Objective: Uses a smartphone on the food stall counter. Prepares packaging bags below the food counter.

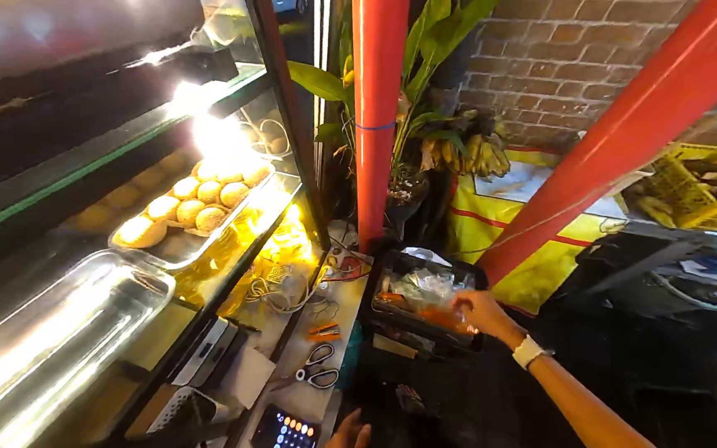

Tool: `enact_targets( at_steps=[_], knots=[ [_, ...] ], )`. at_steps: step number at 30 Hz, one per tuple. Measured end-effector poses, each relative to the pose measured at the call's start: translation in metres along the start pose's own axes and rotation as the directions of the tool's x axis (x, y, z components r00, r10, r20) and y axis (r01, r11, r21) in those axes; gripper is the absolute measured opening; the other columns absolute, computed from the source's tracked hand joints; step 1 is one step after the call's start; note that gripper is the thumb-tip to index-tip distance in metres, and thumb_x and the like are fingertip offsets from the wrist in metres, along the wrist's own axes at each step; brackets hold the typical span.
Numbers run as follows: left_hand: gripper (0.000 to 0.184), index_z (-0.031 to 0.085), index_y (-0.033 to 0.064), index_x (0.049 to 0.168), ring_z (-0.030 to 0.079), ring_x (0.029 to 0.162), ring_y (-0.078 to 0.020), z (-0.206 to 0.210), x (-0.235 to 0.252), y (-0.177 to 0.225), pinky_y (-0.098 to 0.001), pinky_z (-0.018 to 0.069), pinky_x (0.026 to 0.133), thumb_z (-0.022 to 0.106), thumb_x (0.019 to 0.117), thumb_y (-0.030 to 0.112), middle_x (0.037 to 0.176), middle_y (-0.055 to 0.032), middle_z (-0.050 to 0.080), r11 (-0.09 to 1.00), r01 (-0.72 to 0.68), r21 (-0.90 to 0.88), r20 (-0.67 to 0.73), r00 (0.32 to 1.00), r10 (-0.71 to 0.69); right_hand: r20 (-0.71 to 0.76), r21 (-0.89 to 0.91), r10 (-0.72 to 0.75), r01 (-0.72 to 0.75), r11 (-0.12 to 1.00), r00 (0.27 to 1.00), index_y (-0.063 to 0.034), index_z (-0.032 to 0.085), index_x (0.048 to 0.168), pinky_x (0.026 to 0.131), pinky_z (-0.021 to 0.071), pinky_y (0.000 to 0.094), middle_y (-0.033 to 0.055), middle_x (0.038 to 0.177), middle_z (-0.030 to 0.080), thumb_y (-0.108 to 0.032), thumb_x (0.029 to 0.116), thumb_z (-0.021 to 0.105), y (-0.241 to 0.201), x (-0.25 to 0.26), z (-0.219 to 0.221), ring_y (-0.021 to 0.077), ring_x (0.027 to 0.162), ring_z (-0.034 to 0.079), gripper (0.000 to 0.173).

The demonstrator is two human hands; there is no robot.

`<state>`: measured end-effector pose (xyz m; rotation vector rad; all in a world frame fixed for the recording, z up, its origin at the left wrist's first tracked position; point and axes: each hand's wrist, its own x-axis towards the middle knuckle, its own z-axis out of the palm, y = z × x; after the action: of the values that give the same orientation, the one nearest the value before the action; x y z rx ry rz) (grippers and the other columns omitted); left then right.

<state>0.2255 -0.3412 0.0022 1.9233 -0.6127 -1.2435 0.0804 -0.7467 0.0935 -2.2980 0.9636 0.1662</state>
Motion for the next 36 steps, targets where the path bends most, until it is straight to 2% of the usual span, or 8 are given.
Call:
enact_targets(
  at_steps=[8, 11, 16, 20, 23, 26, 30, 36],
  knots=[
    [0.116, 0.004, 0.0042, 0.162, 0.072, 0.098, -0.0297, 0.124, 0.152, 0.158, -0.0486, 0.0612, 0.085, 0.082, 0.0848, 0.043, 0.122, -0.0239, 0.067, 0.921, -0.080, -0.381, -0.151, 0.988, 0.023, 0.164, 0.043, -0.188, 0.183, 0.982, 0.968, -0.0125, 0.054, 0.148, 0.113, 0.0441, 0.0545, 0.0175, 0.143, 0.059, -0.040, 0.0806, 0.084, 0.052, 0.015, 0.019, 0.0348, 0.132, 0.057, 0.079],
    [0.113, 0.012, -0.0002, 0.160, 0.071, 0.107, -0.0302, 0.138, 0.176, 0.166, -0.0475, 0.0573, 0.097, 0.087, 0.0798, 0.027, 0.124, -0.0265, 0.066, 0.904, -0.172, -0.391, -0.267, 0.961, 0.067, 0.273, 0.044, -0.317, 0.317, 0.947, 0.908, -0.0118, 0.045, 0.155, 0.113, 0.0440, 0.0556, 0.0186, 0.150, 0.053, -0.037, 0.0758, 0.088, 0.067, 0.031, 0.017, 0.0364, 0.135, 0.054, 0.094],
    [0.089, 0.031, 0.0014, 0.154, 0.070, 0.091, -0.0328, 0.130, 0.172, 0.173, -0.0495, 0.0584, 0.085, 0.077, 0.0787, 0.005, 0.107, -0.0243, 0.068, 0.932, -0.105, -0.347, -0.282, 0.960, 0.003, 0.103, 0.078, -0.342, 0.335, 0.939, 0.934, -0.0039, 0.066, 0.131, 0.084, 0.0592, 0.0575, 0.0171, 0.106, 0.075, -0.007, 0.0948, 0.061, 0.079, 0.073, 0.006, 0.0348, 0.092, 0.074, 0.036],
    [0.063, 0.050, -0.0074, 0.135, 0.066, 0.102, -0.0317, 0.143, 0.175, 0.180, -0.0432, 0.0579, 0.086, 0.074, 0.0795, 0.008, 0.121, -0.0247, 0.061, 0.972, -0.230, -0.040, -0.543, 0.822, 0.172, -0.052, 0.016, -0.296, 0.298, 0.955, 0.954, -0.0015, 0.067, 0.129, 0.091, 0.0552, 0.0622, 0.0204, 0.112, 0.073, -0.012, 0.0932, 0.069, 0.063, 0.089, -0.004, 0.0395, 0.103, 0.070, 0.038],
    [0.038, 0.065, -0.0059, 0.121, 0.070, 0.094, -0.0284, 0.145, 0.179, 0.191, -0.0389, 0.0611, 0.078, 0.070, 0.0857, 0.008, 0.129, -0.0265, 0.058, 0.950, -0.282, 0.135, -0.635, 0.712, 0.301, -0.134, 0.074, -0.544, 0.556, 0.828, 0.828, -0.0008, 0.073, 0.108, 0.082, 0.0617, 0.0460, 0.0139, 0.102, 0.073, -0.011, 0.0882, 0.068, 0.030, 0.064, -0.018, 0.0267, 0.092, 0.073, 0.023],
    [0.015, 0.073, -0.0008, 0.101, 0.071, 0.095, -0.0278, 0.146, 0.177, 0.200, -0.0405, 0.0606, 0.080, 0.066, 0.0910, 0.008, 0.134, -0.0223, 0.061, 0.933, -0.326, 0.154, -0.584, 0.731, 0.352, 0.243, 0.116, -0.512, 0.500, 0.858, 0.824, -0.0008, 0.077, 0.104, 0.089, 0.0595, 0.0452, 0.0153, 0.101, 0.076, -0.004, 0.0915, 0.061, 0.019, 0.044, -0.024, 0.0274, 0.095, 0.074, 0.020],
    [0.040, 0.069, 0.0089, 0.131, 0.067, 0.115, -0.0319, 0.142, 0.180, 0.217, -0.0441, 0.0563, 0.096, 0.058, 0.0934, -0.001, 0.144, -0.0165, 0.057, 0.958, -0.179, 0.222, -0.378, 0.890, 0.254, 0.391, -0.169, -0.230, 0.315, 0.934, 0.891, 0.0008, 0.067, 0.130, 0.105, 0.0489, 0.0552, 0.0260, 0.129, 0.065, -0.004, 0.0966, 0.060, 0.026, 0.061, -0.012, 0.0420, 0.120, 0.063, 0.035],
    [0.058, 0.052, 0.0047, 0.148, 0.064, 0.119, -0.0340, 0.134, 0.183, 0.224, -0.0481, 0.0546, 0.097, 0.063, 0.0909, 0.004, 0.147, -0.0189, 0.052, 0.972, -0.115, 0.204, -0.342, 0.922, 0.181, 0.471, -0.183, -0.274, 0.397, 0.899, 0.838, 0.0062, 0.070, 0.118, 0.101, 0.0506, 0.0534, 0.0277, 0.120, 0.067, -0.014, 0.0961, 0.064, 0.016, 0.057, -0.003, 0.0415, 0.115, 0.065, 0.030]
  ],
)
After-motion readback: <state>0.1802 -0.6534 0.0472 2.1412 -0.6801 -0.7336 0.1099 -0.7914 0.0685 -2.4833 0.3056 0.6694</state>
